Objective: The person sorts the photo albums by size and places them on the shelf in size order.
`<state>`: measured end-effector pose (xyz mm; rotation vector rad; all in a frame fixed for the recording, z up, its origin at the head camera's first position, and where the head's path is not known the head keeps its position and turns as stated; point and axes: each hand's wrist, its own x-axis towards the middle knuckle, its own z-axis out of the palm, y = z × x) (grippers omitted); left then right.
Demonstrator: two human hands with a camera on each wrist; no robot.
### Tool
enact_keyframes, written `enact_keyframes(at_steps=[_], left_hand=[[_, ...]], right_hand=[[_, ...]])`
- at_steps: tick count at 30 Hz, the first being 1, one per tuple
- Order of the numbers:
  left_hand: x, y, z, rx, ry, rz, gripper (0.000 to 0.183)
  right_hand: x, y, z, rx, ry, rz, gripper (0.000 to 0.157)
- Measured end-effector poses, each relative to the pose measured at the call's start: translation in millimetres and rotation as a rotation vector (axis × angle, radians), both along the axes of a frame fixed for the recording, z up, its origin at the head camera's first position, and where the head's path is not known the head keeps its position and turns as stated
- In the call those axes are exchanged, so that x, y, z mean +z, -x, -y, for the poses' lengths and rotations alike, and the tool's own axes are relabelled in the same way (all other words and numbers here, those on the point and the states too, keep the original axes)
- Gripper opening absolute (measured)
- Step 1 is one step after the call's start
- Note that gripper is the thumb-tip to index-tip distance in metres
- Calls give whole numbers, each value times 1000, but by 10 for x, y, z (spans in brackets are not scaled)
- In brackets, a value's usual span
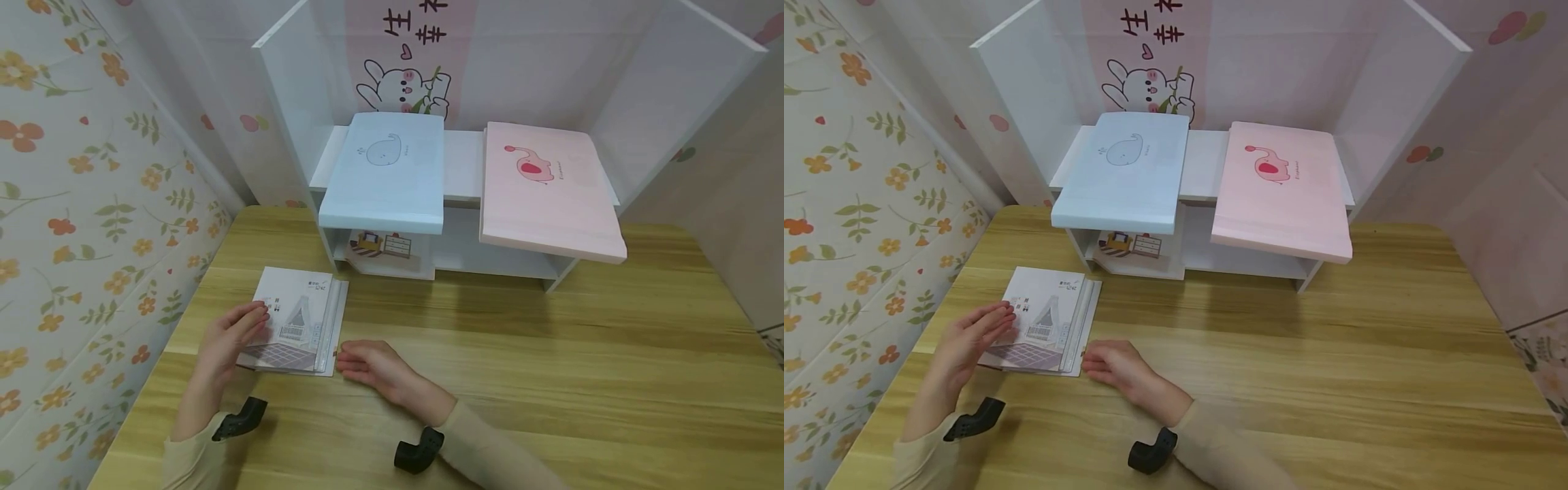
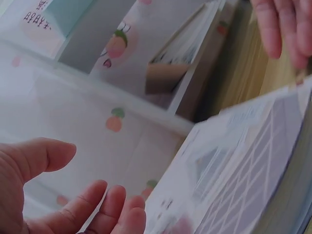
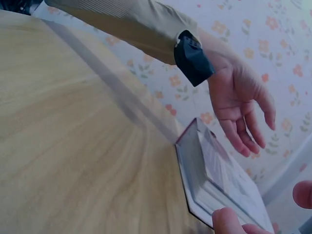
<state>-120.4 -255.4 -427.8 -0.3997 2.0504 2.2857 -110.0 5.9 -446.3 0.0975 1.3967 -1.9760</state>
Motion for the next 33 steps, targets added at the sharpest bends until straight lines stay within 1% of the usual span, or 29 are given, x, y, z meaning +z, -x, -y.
enact_keyframes(at_steps=[3, 4, 7, 8, 9, 10, 12, 14, 15, 16, 17, 19, 20, 22, 27, 30, 33], left_hand=[[-148, 16, 179, 35, 7, -4, 17], [-212, 27, 244, 58, 0, 1, 19], [-347, 44, 404, 97, 0, -3, 24], [-303, 29, 398, 120, 11, 12, 30], [-317, 21, 421, 140, 19, 16, 36], [-269, -2, 405, 155, 51, 28, 40], [-117, -62, 333, 168, 148, 66, 46], [53, -131, 237, 152, 290, 127, 52], [43, -145, 237, 132, 356, 137, 52], [97, -169, 199, 104, 427, 172, 51], [93, -180, 193, 73, 477, 193, 52], [67, -191, 182, 10, 541, 234, 53], [50, -192, 179, -15, 557, 250, 54], [11, -188, 178, -43, 570, 271, 54], [-73, -173, 196, -32, 583, 250, 47], [-103, -174, 204, -24, 571, 250, 45], [-119, -174, 204, -14, 556, 261, 46]], right_hand=[[-9, -17, 27, 0, -5, 9, 42], [-10, -20, 34, -1, -9, 13, 42], [-20, -24, 48, -12, -20, 16, 42], [-21, -23, 51, -16, -21, 17, 41], [-22, -23, 54, -19, -24, 16, 41], [-21, -23, 58, -22, -27, 16, 42], [-18, -28, 65, -24, -28, 12, 42], [-12, -31, 73, -27, -27, 15, 42], [-10, -32, 77, -29, -27, 19, 43], [-10, -32, 79, -31, -24, 22, 43], [-11, -31, 79, -33, -20, 27, 43], [-19, -24, 77, -41, -9, 46, 43], [-22, -20, 75, -46, -2, 56, 43], [-28, -11, 73, -56, 17, 79, 42], [-45, 13, 71, -60, 71, 136, 38], [-51, 32, 74, -49, 88, 162, 32], [-51, 49, 85, -44, 84, 169, 23]])
